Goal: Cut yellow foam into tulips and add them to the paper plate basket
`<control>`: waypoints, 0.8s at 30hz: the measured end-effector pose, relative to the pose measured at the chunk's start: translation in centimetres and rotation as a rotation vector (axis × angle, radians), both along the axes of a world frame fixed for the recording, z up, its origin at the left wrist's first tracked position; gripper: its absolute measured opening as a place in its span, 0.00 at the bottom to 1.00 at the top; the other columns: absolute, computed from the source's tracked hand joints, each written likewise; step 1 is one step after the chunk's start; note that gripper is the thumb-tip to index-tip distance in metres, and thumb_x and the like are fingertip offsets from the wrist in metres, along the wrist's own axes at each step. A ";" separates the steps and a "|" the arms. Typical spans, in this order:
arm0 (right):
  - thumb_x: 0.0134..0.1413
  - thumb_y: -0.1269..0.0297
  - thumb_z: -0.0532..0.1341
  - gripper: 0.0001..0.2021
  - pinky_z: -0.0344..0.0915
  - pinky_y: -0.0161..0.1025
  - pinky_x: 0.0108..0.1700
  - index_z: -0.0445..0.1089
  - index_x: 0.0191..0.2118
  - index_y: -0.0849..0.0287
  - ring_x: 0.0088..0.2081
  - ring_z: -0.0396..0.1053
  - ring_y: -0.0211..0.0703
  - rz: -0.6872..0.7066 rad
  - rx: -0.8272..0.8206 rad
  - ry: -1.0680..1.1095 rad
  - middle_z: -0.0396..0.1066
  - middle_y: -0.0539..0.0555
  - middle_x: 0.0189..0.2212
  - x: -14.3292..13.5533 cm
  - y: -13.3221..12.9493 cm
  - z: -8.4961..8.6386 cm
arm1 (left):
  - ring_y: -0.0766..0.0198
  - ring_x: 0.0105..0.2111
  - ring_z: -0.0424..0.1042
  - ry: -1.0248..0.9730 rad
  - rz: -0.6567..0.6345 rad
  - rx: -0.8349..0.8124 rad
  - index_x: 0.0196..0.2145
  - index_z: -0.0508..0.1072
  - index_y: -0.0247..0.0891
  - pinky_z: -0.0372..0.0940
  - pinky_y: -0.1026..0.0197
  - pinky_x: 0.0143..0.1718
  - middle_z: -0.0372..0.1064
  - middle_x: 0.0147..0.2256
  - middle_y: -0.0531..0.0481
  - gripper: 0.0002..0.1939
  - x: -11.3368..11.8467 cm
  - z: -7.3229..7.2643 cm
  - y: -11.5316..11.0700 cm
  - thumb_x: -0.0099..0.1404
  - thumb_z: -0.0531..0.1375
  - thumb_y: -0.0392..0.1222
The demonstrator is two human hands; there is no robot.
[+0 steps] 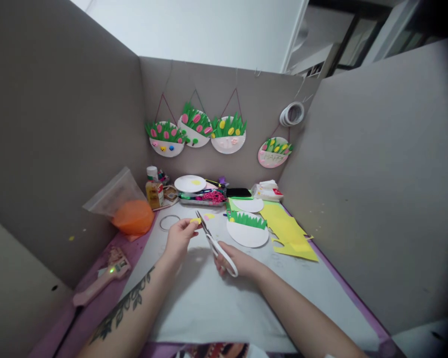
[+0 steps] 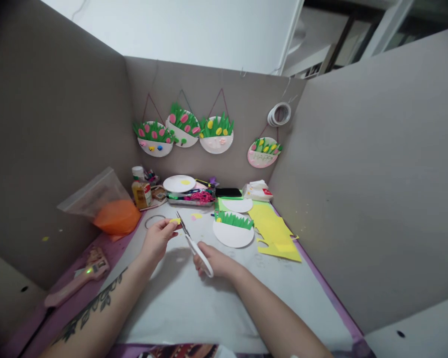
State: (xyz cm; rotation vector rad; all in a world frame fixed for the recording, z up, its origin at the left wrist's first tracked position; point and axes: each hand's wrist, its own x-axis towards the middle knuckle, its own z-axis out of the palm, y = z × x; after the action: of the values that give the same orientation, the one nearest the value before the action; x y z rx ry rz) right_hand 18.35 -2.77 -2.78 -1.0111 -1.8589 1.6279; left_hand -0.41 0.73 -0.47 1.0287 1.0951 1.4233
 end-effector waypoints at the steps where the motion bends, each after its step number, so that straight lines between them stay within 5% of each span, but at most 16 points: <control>1: 0.50 0.54 0.58 0.15 0.61 0.31 0.24 0.56 0.35 0.58 0.23 0.64 0.32 0.005 0.000 -0.007 0.63 0.47 0.25 0.2 0.0 0.1 | 0.58 0.34 0.72 0.010 -0.011 0.000 0.27 0.73 0.33 0.63 0.63 0.31 0.73 0.28 0.46 0.15 -0.1 0.1 0.0 0.46 0.64 0.49; 13: 0.54 0.47 0.53 0.18 0.59 0.28 0.24 0.57 0.37 0.59 0.25 0.66 0.33 0.122 0.028 -0.157 0.64 0.49 0.26 3.1 0.7 0.6 | 0.59 0.30 0.72 0.189 -0.197 0.021 0.23 0.72 0.35 0.62 0.62 0.29 0.74 0.27 0.44 0.11 -1.6 1.3 0.2 0.47 0.63 0.47; 24: 0.50 0.66 0.55 0.06 0.60 0.30 0.25 0.57 0.35 0.58 0.23 0.64 0.33 0.183 0.001 -0.240 0.64 0.46 0.23 4.0 1.3 1.0 | 0.61 0.26 0.70 0.353 -0.251 0.049 0.21 0.73 0.35 0.61 0.63 0.26 0.74 0.24 0.44 0.09 -2.5 1.3 0.5 0.47 0.62 0.45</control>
State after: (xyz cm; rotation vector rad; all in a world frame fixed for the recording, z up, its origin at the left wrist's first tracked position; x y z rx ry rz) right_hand 22.35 -1.44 -1.74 -1.1055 -2.1656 1.6680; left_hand -2.87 1.23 0.81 1.4381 1.1358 1.0967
